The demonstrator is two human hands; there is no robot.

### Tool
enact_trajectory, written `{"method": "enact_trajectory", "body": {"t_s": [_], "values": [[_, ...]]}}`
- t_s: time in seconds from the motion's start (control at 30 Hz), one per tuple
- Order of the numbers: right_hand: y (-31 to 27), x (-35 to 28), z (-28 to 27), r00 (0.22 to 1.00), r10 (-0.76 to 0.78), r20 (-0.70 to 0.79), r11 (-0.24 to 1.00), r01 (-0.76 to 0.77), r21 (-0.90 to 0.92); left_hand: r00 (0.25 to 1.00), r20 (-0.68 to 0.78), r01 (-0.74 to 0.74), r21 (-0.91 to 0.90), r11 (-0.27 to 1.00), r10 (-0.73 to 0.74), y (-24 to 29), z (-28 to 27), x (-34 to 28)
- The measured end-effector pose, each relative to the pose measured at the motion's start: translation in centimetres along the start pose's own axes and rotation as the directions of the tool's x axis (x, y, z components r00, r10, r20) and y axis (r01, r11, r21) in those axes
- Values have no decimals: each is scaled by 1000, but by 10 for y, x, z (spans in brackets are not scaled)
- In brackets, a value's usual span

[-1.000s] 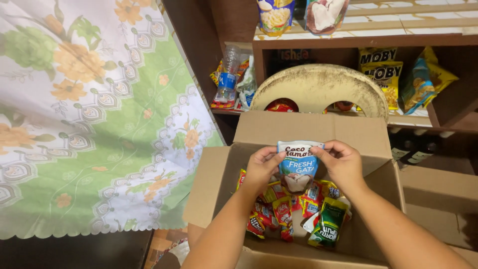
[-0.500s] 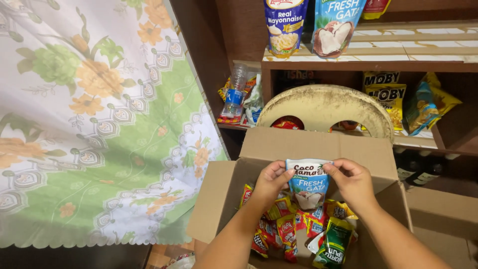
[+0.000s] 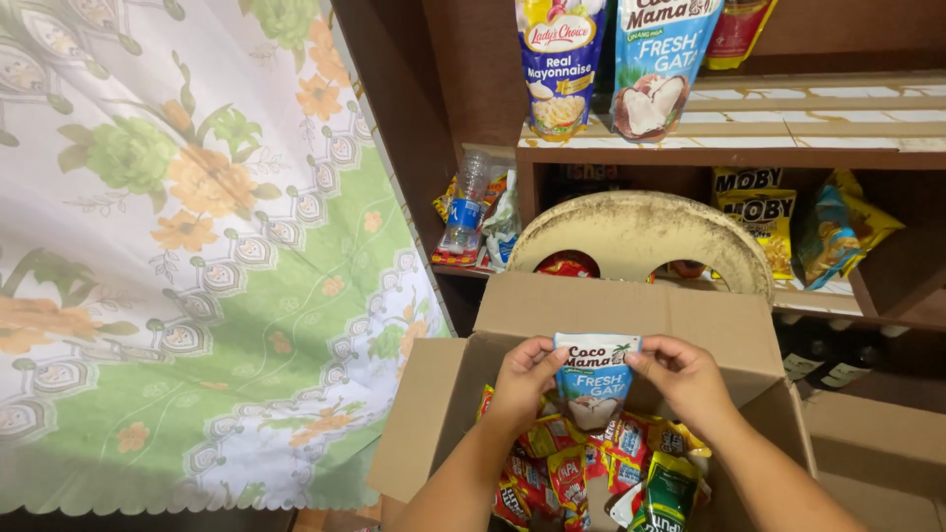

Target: The person is removing various food pouches and snack packets from a cardboard box and arranging them on a wooden display shelf.

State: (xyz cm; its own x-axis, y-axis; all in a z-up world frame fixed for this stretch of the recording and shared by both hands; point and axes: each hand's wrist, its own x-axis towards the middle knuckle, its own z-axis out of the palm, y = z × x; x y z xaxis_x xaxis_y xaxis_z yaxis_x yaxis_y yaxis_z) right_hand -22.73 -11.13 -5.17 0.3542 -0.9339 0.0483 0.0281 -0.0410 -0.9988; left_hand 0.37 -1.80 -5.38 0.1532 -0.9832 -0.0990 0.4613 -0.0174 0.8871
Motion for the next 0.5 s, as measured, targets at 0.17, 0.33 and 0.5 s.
{"method": "enact_trajectory", "body": {"t_s": [0.17,0.33,0.5], "values": [[-2,-7,9,999,-32,25,998,33,-61,996,-56,-66,84,994,71,-3,-3,1],[-44,-27,14,961,-255,-110,944,223,-244,970,-15,-239,149,959,244,4,1,-2],[-73,-26,2,919,-383,-92,900,348,-264,983,62,-179,112,977,173,39,31,-6]]}}
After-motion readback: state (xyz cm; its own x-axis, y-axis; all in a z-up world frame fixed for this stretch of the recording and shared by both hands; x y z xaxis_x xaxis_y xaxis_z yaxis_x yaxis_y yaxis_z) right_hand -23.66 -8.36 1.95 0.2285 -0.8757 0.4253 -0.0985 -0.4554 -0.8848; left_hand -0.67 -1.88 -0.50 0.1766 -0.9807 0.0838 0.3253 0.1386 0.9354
